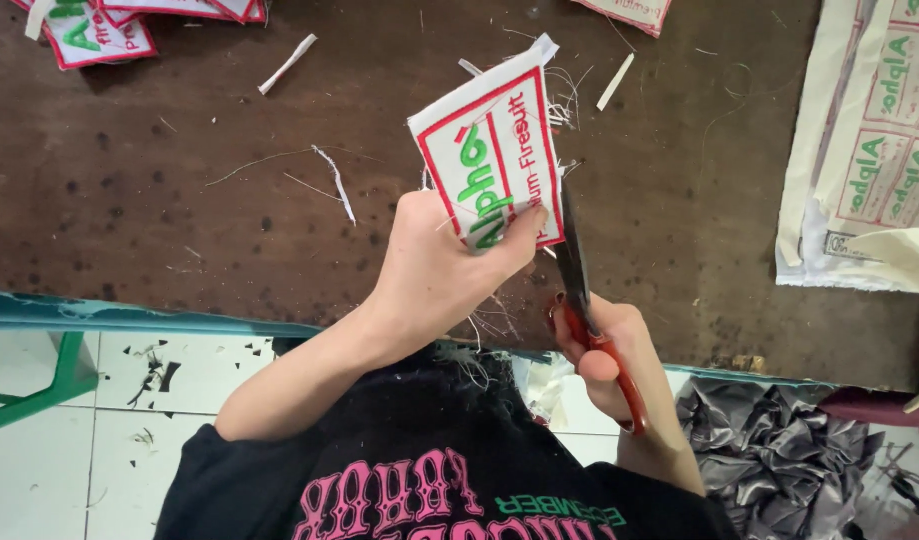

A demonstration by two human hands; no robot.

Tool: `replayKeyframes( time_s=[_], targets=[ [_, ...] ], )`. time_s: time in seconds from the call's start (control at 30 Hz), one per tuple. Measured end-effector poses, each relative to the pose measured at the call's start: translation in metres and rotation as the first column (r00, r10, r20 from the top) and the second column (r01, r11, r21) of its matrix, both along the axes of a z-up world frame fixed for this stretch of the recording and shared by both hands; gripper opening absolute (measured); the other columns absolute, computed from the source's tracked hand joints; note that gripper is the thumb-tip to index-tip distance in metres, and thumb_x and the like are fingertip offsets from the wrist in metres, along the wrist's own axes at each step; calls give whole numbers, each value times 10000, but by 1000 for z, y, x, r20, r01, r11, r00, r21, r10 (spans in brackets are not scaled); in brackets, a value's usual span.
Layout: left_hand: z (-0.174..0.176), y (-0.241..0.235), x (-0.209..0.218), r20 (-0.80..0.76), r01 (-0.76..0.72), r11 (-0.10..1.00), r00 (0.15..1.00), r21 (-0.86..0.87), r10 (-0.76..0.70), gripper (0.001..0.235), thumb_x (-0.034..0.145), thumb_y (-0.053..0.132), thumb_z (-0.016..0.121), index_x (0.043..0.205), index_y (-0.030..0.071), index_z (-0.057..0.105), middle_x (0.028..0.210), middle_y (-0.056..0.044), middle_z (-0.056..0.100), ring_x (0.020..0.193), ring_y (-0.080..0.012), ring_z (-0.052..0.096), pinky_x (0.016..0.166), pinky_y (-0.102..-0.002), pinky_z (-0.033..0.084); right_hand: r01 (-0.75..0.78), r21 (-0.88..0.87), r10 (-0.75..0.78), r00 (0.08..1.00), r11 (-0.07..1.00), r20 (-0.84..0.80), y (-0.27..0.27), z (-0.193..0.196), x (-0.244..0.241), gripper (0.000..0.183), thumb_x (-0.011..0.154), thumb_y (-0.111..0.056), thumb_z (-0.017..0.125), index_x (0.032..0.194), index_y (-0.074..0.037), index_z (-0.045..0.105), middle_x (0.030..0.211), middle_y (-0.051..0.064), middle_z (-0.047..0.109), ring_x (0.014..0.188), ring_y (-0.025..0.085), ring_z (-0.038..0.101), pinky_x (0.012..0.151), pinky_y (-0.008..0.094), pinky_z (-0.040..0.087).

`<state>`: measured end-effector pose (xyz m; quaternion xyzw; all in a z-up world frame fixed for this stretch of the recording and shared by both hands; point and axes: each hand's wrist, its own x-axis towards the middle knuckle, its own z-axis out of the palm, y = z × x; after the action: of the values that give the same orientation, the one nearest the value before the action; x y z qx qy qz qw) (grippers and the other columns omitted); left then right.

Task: Using scissors to cut individual fabric labels from a larger sheet of printed labels.

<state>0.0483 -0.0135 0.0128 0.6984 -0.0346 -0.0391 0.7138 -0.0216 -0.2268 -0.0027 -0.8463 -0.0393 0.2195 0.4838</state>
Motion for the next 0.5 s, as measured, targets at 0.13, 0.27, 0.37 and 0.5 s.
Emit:
replayKeyframes(
  time_s=[0.13, 0.27, 0.37, 0.5],
  targets=[
    [3, 0, 0, -62, 0, 998, 998, -60, -4, 113, 935, 110, 672, 831, 84, 637, 691, 23, 672, 579, -65, 619, 539, -235, 510, -16, -4, 16, 1000, 1000, 26, 2, -2, 2, 892, 718, -1018, 184, 657, -154, 394, 606, -46, 396, 539, 99, 339, 525, 245, 310],
    [1, -4, -2, -6, 32, 999, 999, -42, -33, 89, 933, 116, 647, 865, 64, 671, 696, -3, 720, 559, -96, 711, 536, -233, 581, 27, 106, -22, 999, 994, -44, 9, 0, 2, 957, 701, -1051, 282, 776, -118, 477, 645, -47, 392, 592, 78, 300, 530, 237, 281],
    [-1, -6, -3, -45, 26, 997, 999, -77, -30, 70, 917, 98, 654, 858, 64, 670, 747, 11, 720, 590, -100, 717, 573, -239, 599, 37, 164, -30, 998, 986, -49, 14, 2, 6, 937, 683, -1069, 325, 754, -140, 418, 675, -53, 350, 635, 83, 262, 552, 234, 239],
    [0, -5, -3, -62, 23, 996, 998, -88, -28, 93, 921, 110, 645, 850, 59, 677, 744, 6, 725, 601, -92, 702, 577, -235, 603, 59, 228, -52, 998, 972, -38, 16, -5, 7, 887, 692, -1028, 399, 690, -142, 375, 647, -42, 347, 575, 89, 258, 520, 231, 242]
  ],
)
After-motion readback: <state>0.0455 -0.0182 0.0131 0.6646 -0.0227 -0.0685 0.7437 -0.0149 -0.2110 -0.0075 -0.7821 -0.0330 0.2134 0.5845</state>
